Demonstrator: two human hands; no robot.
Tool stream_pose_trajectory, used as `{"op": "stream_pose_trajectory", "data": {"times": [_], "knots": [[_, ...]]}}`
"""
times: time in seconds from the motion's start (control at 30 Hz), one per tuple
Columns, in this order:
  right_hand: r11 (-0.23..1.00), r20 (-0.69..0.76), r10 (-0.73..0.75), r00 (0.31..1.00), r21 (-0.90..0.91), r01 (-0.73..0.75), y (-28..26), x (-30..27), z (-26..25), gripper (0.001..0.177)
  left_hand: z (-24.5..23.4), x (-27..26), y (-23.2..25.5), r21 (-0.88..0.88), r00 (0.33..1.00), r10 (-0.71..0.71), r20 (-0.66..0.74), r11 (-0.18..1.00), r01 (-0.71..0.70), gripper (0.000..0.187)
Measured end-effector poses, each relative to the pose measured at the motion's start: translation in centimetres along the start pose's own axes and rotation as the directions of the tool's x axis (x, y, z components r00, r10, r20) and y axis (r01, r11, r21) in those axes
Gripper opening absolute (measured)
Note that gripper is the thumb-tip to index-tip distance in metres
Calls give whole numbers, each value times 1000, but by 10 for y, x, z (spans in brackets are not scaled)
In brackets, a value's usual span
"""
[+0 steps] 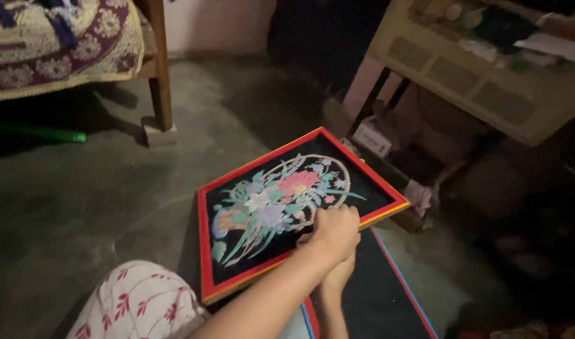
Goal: The person wipes the surface of a framed floral artwork with a cloth, then flips it over and wipes the back. The person is sitting on the floor during the task.
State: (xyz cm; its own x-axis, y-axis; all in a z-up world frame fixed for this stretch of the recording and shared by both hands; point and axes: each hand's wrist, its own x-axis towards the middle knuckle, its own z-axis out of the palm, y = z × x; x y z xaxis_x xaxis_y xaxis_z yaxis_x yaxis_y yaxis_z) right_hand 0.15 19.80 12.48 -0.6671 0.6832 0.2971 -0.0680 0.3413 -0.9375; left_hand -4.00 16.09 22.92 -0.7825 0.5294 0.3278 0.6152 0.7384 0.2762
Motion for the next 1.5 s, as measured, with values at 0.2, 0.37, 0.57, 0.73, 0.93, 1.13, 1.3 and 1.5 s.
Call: {"op": "stream_pose_trajectory", "data": {"times": [0.2, 0.37, 0.57, 0.73, 0.93, 1.13, 1.3, 1.5], "knots": [[1000, 8, 10, 1000, -4, -10, -48, -7, -14, 43, 29, 28, 6, 183, 986, 77, -149, 982, -48, 33], [991, 44, -119, 992, -52, 122, -54, -9, -17, 41, 17, 38, 13, 228, 969, 82, -234, 973, -28, 17], [979, 157, 53, 986, -201, -21, -47, 6, -12, 46, -21, 33, 12, 227, 986, 35, -161, 974, 2, 29], [981, 250, -189, 950, 97, 169, -52, -33, 30, 27, -25, 28, 14, 243, 971, 30, -236, 969, 29, 24], [959, 230, -183, 956, 254, 123, -89, -56, 21, 10, -44, 30, 5, 169, 958, 9, -286, 985, 41, 29], [953, -11, -249, 968, 173, 248, -122, -51, 2, 34, -103, 32, 4, -5, 908, -61, -415, 998, 65, 35], [937, -81, -331, 940, 93, 338, -145, -45, -11, 61, -150, 28, 10, -195, 898, -188, -398, 974, 117, 40], [922, -61, -379, 923, 64, 383, -160, -42, -23, 61, -181, 26, -1, -396, 838, -246, -487, 917, 39, 39]]}}
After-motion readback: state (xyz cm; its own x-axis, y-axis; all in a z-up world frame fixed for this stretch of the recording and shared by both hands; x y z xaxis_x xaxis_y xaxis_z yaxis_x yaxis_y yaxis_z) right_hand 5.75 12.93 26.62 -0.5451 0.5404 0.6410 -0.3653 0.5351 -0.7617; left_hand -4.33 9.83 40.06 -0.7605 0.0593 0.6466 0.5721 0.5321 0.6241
